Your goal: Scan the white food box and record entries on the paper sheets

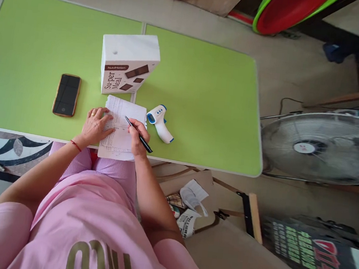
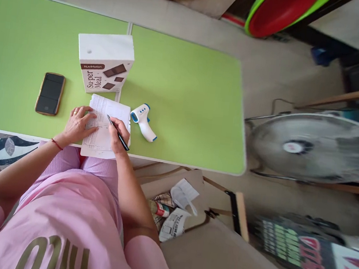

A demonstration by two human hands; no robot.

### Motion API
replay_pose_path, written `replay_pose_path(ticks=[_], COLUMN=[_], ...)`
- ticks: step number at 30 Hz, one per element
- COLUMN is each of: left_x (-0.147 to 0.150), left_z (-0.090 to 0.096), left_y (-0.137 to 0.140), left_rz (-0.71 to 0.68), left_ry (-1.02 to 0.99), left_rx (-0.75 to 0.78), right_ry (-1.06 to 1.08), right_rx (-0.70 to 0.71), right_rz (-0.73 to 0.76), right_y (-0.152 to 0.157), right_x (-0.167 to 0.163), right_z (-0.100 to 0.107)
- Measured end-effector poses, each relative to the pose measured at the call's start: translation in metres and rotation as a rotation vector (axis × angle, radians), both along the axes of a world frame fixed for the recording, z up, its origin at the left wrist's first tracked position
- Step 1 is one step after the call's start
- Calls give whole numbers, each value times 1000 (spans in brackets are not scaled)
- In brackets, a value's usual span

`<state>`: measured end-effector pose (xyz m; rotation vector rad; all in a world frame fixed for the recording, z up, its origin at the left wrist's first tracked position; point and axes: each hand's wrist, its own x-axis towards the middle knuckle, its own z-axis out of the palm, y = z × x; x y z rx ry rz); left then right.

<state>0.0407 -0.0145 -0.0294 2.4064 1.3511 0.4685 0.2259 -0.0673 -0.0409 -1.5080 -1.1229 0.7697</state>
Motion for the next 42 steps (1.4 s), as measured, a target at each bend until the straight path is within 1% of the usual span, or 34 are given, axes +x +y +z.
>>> replay_pose_path(ticks=[5,8,14,19,25,31,38,42], left_x=[1,1,2,2,3,4,4,4], left_z=[-1,-2,-5,-7,-6,-7,-8,-8], left_y=[0,0,1,0,0,-1,-1,-1], left_rz=[-4,-8,0,-7,2,-3,-2,-5], left_ry=[3,-2,-15,-40,-25,-33,-42,-30], left_rx=[1,-1,2,-1,-1,11,7,11], right_ry=[-21,-55,-129,-227,-258,-310,-345,-331], right_rx=[-11,-29,36,16,17,-22,-10,25], right_rz=[-14,-4,28,34,68,92,82,91], right_y=[1,3,9,8,8,7,8,7], right_x=[-6,-8,-11,-11,-9,-9,-9,-9], right_z=[-13,-14,-16,-21,-19,-16,-16,-18])
